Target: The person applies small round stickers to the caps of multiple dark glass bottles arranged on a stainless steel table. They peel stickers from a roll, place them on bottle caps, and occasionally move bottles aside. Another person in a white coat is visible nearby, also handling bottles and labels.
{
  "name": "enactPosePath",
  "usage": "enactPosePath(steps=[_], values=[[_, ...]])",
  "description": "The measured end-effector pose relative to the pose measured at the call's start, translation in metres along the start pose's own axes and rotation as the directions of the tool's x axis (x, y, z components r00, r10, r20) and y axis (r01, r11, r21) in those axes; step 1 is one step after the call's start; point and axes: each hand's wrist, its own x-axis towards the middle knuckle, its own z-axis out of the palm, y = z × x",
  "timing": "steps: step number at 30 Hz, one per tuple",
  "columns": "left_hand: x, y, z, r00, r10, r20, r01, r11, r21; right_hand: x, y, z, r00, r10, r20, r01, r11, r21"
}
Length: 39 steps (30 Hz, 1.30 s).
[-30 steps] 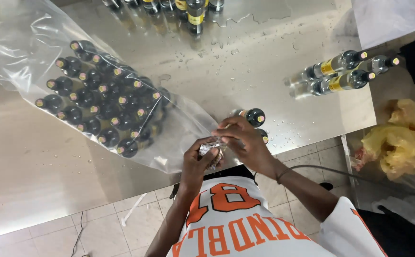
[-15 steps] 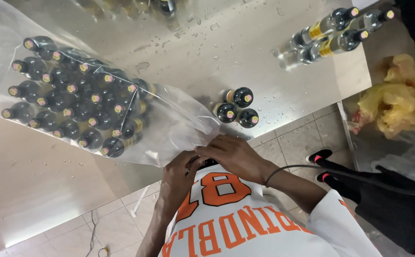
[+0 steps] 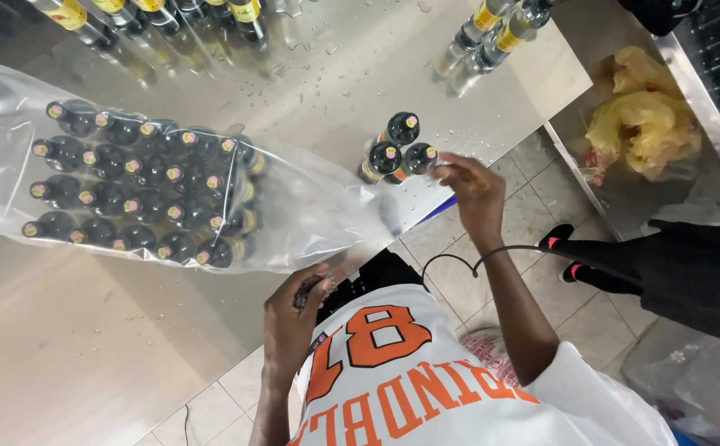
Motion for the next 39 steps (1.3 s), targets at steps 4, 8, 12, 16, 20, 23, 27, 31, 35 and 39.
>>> enactPosePath(steps=[4,8,12,16,20,23,27,31,35,39], values=[[-0.013,-0.011,-0.011,0.999,0.041,0.027,-0.041,0.999,0.017,0.015,0.02,-0.001,0.972,0.087,-0.22,-0.071,0.994,0.082],[-0.016,-0.018,-0.011,0.996,0.079,0.035,-0.079,0.997,0.0,0.04,0.052,0.02,0.966,-0.118,-0.228,0.137,0.988,0.07],[-0.019,-0.015,-0.002,0.996,0.084,0.018,-0.084,0.996,-0.015,0.049,0.041,0.028,0.979,-0.094,-0.18,0.109,0.991,0.075],[-0.02,-0.005,0.013,0.999,0.048,0.008,-0.048,0.998,-0.044,0.044,0.042,0.015,0.988,-0.15,-0.047,0.151,0.988,0.025],[-0.011,0.0,0.034,0.991,0.133,-0.002,-0.132,0.987,-0.088,0.04,0.035,0.008,0.993,-0.12,-0.014,0.121,0.991,0.054],[-0.003,-0.007,0.049,0.985,0.17,0.028,-0.168,0.984,-0.059,0.04,0.044,0.009,0.992,-0.12,-0.036,0.124,0.985,0.116],[0.0,0.009,0.063,0.98,0.197,0.034,-0.196,0.979,-0.049,0.051,0.056,0.021,0.991,-0.076,-0.111,0.104,0.958,0.267],[0.003,0.013,0.074,0.973,0.232,0.022,-0.23,0.972,-0.047,0.057,0.054,0.036,0.991,-0.078,-0.113,0.108,0.948,0.3],[0.004,0.011,0.079,0.972,0.234,0.009,-0.234,0.972,-0.029,0.056,0.051,0.036,0.997,-0.061,-0.056,0.073,0.967,0.246],[0.003,0.008,0.081,0.976,0.216,-0.013,-0.216,0.975,-0.049,0.057,0.061,0.029,0.998,-0.04,-0.038,0.049,0.963,0.266]])
